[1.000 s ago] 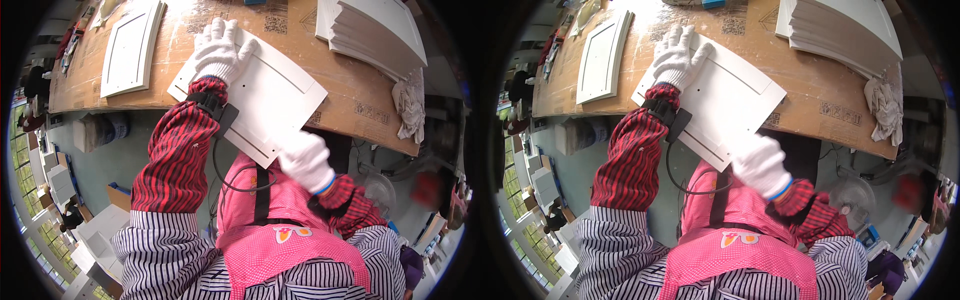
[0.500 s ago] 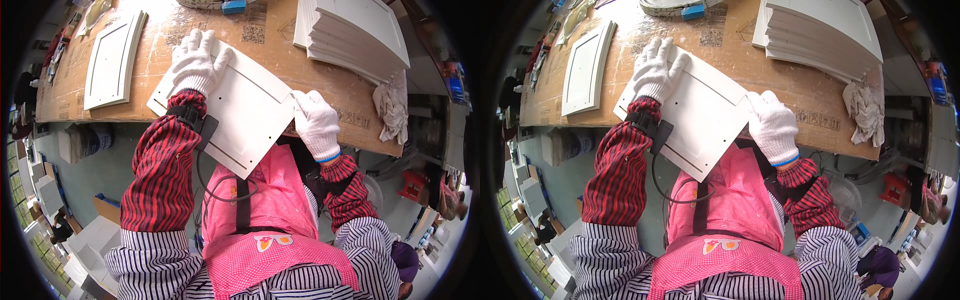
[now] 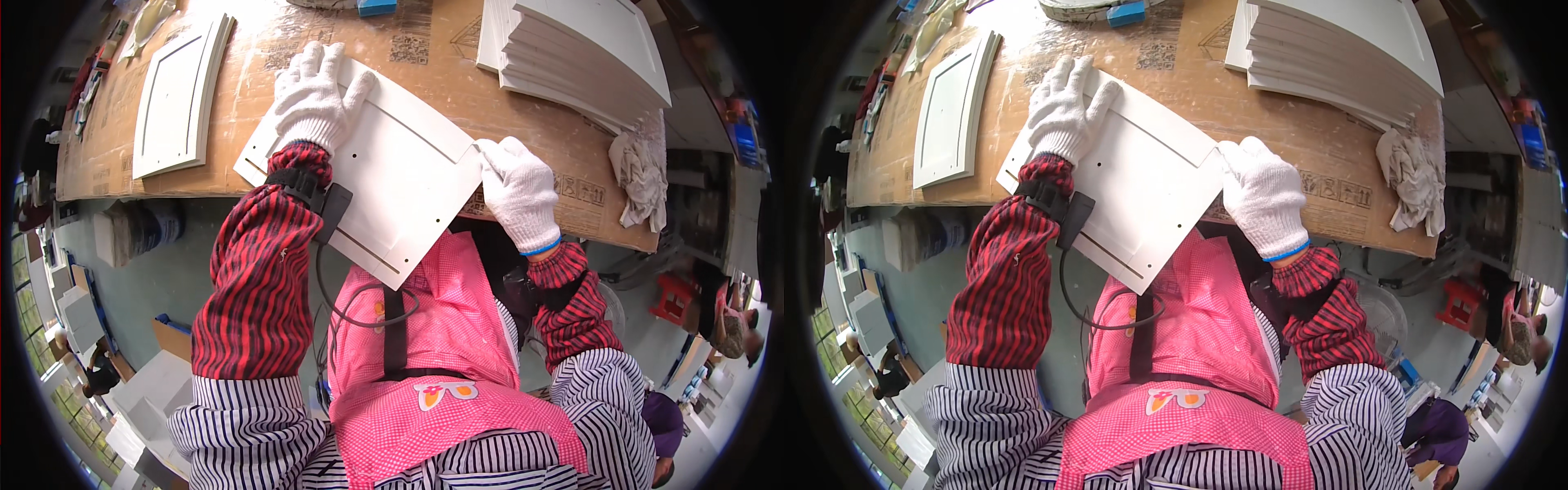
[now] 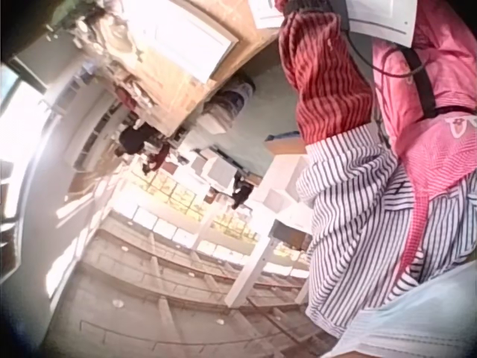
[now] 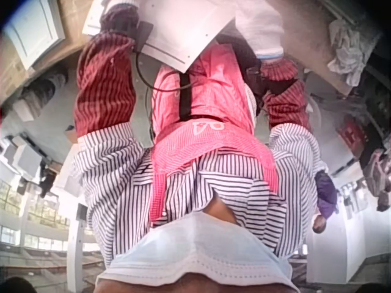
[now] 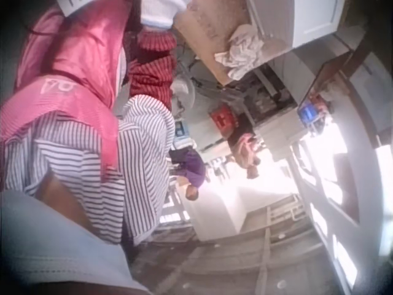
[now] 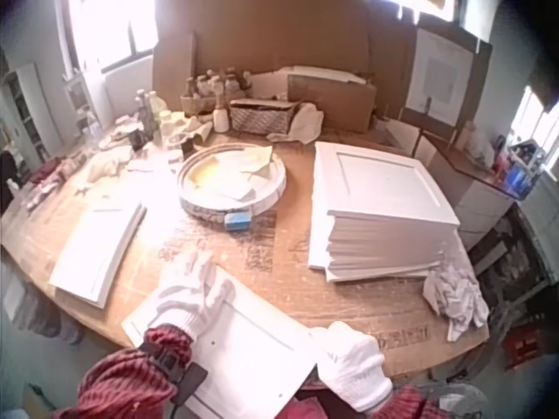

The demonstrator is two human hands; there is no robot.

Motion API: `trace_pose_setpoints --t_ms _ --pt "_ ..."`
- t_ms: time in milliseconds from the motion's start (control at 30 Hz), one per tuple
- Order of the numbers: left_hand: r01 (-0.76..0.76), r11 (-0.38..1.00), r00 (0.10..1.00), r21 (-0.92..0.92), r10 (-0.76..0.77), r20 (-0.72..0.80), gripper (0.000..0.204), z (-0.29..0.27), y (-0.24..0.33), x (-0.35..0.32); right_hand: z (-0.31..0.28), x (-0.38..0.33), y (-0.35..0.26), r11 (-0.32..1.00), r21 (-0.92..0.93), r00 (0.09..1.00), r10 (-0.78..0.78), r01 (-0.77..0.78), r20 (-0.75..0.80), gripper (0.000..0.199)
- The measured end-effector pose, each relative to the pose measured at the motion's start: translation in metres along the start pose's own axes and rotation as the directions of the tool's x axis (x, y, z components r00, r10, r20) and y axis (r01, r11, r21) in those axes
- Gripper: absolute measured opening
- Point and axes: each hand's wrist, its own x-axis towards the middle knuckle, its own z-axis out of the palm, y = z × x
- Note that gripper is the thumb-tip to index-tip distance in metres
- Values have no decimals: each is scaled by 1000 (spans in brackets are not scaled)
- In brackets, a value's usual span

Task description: The person scrapes the edges of a white cabinet door with a small tool, wipes the surface with a cloth, and rubs a blue block along the seams before placing it on a stack.

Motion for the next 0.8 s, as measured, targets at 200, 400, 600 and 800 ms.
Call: trace_pose_setpoints --t_ms 200,400,600,800 --pt "1 1000 999 -10 -2 -38 73 0 2 -1 11 -19 -7 997 25 997 -78 78 18 13" --pt "-5 1000 1000 -7 5 -23 73 -1 4 1 8 -9 -1 1000 -1 1000 26 -26 -1 26" --pt "-10 1000 1000 -1 10 -18 74 -1 2 0 1 -3 -1 998 57 1000 6 -6 6 23" --pt "-5 1000 1000 9 5 -15 74 1 4 -1 5 -18 -9 997 76 999 -19 16 39 23"
